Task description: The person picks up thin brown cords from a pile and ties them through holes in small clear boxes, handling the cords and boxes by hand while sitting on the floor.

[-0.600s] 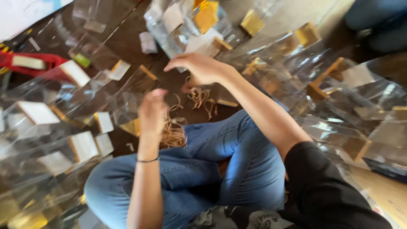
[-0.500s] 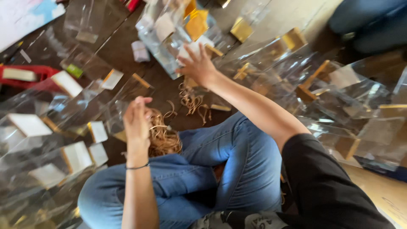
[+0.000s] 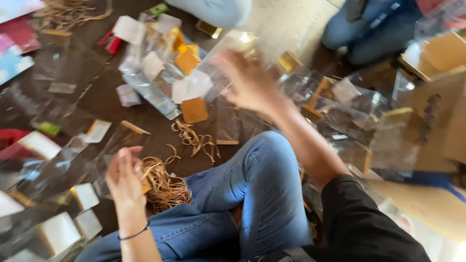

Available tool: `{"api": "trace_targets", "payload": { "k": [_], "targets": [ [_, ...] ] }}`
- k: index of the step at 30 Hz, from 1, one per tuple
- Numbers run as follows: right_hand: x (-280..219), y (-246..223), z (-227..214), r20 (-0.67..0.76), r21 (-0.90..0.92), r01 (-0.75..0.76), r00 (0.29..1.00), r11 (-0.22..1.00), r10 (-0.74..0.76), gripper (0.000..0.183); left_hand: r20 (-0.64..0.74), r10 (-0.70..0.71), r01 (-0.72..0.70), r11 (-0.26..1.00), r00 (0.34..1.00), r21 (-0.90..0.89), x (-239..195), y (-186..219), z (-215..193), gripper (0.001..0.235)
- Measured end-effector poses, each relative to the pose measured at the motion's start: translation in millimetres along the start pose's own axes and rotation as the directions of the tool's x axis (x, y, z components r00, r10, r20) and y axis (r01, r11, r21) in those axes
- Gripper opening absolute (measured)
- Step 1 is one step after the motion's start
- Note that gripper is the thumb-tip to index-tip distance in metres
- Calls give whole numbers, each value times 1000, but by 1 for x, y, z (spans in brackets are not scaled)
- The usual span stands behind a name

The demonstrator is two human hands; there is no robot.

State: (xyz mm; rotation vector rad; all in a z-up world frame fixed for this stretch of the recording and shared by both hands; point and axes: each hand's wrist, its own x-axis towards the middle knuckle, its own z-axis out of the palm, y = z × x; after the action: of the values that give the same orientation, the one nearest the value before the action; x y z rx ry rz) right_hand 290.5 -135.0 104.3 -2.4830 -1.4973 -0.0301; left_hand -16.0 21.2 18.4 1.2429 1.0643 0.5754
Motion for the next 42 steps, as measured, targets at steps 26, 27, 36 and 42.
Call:
{"api": "trace_targets", "payload": {
  "k": [26, 27, 36, 42],
  "targets": [
    [-71, 194, -57, 441, -27, -816, 509, 577, 739, 66, 83, 16, -10, 997, 996, -73, -8, 14, -4, 59],
    [-68, 194, -54, 428, -27, -840, 480, 541, 766, 58, 82, 11, -4, 996, 997, -84, -6, 12, -4, 58],
    [-70, 257, -9, 324, 273, -857, 509, 437, 797, 52, 84, 23, -18, 998, 996, -61, -11, 20, -5, 52],
    [-73, 235, -5, 449, 103, -871, 471, 480, 759, 63, 67, 16, -10, 997, 998, -82, -13, 24, -4, 50]
  ]
}}
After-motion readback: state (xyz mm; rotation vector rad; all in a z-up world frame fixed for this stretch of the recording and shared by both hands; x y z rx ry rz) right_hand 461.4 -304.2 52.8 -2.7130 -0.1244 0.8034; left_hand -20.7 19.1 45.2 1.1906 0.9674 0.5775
